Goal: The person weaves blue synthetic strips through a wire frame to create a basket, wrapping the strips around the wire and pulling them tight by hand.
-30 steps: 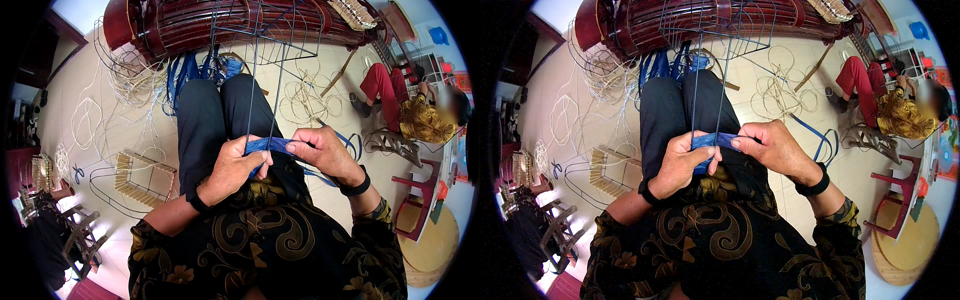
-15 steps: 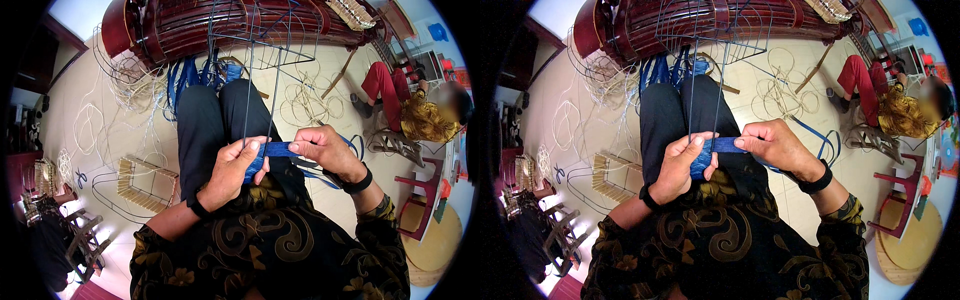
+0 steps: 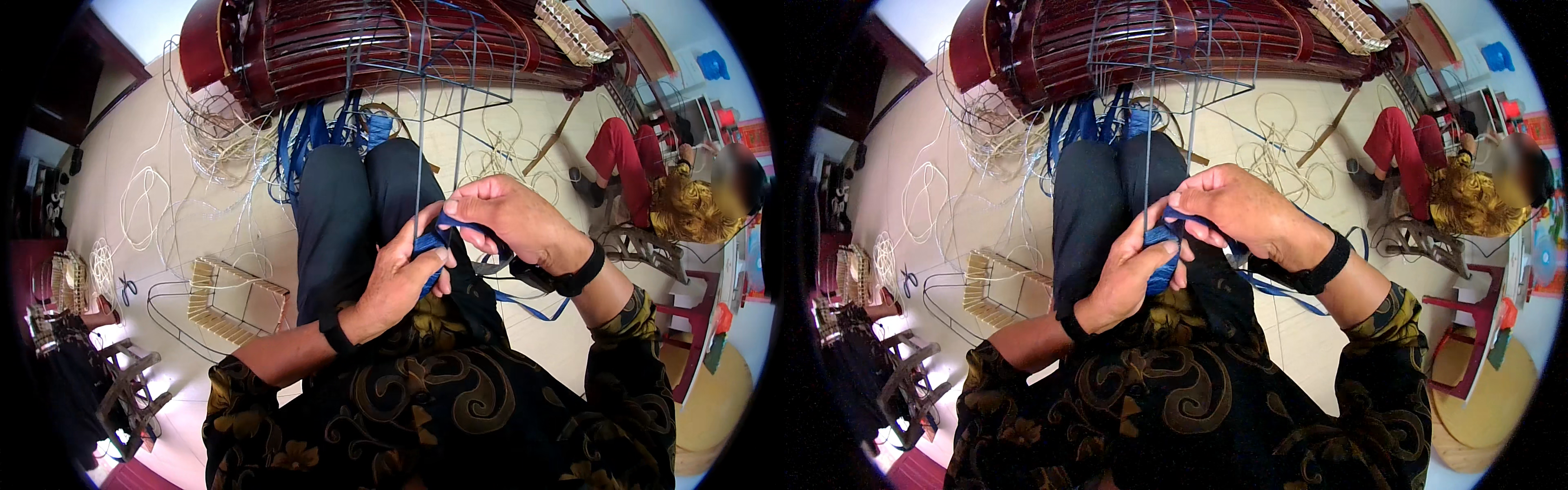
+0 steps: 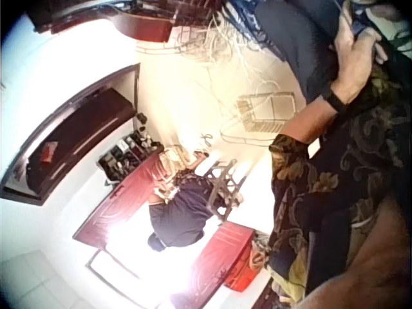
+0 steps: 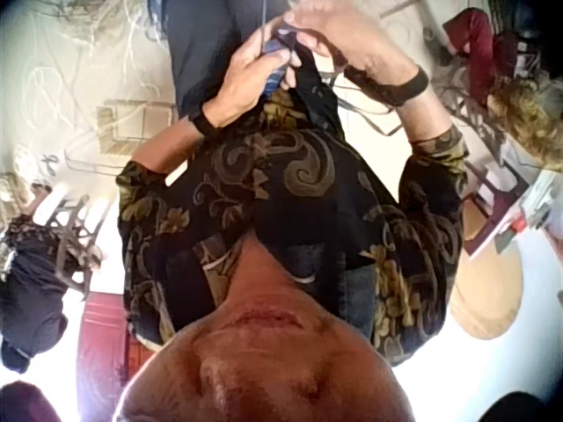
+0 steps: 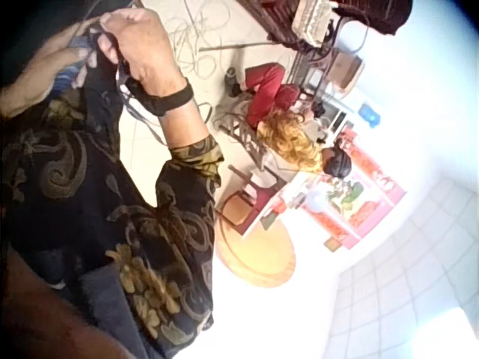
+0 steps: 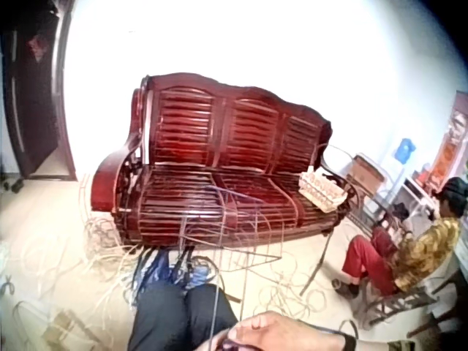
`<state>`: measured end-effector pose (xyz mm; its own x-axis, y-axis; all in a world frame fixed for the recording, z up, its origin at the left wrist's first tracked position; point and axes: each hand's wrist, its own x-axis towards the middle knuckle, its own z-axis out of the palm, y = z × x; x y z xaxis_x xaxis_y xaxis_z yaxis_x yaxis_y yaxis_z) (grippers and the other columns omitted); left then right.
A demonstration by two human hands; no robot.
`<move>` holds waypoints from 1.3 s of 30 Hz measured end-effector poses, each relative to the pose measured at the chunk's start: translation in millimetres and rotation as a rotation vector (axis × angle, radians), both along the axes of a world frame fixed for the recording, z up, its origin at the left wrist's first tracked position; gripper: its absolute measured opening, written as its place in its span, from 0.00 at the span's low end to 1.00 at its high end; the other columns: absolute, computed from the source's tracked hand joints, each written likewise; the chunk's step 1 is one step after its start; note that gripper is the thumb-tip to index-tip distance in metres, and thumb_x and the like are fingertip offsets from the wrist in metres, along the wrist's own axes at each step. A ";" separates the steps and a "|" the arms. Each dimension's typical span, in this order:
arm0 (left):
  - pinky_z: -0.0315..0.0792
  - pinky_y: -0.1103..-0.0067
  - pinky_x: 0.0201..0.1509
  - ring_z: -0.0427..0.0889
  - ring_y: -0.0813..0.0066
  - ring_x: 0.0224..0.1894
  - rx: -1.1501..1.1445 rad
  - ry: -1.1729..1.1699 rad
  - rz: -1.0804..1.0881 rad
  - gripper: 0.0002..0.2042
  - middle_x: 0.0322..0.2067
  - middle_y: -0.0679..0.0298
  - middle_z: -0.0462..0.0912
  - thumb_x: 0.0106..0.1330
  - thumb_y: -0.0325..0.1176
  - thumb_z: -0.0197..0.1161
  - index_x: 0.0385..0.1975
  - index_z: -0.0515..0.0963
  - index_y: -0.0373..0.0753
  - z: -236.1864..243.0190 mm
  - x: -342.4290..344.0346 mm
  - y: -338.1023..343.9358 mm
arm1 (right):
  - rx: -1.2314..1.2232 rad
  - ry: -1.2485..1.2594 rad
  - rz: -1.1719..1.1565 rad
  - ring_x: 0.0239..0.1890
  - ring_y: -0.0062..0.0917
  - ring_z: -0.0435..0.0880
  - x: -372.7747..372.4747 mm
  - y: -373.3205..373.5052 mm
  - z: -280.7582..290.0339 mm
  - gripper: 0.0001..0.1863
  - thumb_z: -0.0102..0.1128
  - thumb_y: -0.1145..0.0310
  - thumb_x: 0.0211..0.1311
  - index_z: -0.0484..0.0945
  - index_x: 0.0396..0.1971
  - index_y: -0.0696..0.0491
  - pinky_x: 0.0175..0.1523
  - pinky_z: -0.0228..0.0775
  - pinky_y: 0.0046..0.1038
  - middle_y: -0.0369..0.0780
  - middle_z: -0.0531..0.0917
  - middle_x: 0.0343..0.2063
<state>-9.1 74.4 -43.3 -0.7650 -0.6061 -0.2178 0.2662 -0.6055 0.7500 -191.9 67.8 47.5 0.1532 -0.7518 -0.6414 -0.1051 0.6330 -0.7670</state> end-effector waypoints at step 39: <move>0.74 0.79 0.15 0.80 0.70 0.17 0.235 -0.029 0.043 0.11 0.27 0.55 0.80 0.77 0.33 0.42 0.55 0.64 0.46 -13.5 -29.6 -24.6 | 0.277 0.026 0.276 0.29 0.32 0.88 -4.1 -46.2 -0.4 0.14 0.49 0.67 0.68 0.75 0.35 0.65 0.31 0.77 0.25 0.49 0.86 0.30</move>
<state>-38.6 49.8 -56.8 -0.7309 -0.5682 -0.3781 0.2762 -0.7528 0.5974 -196.0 21.6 47.1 0.3064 -0.4823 -0.8207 -0.3170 0.7612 -0.5657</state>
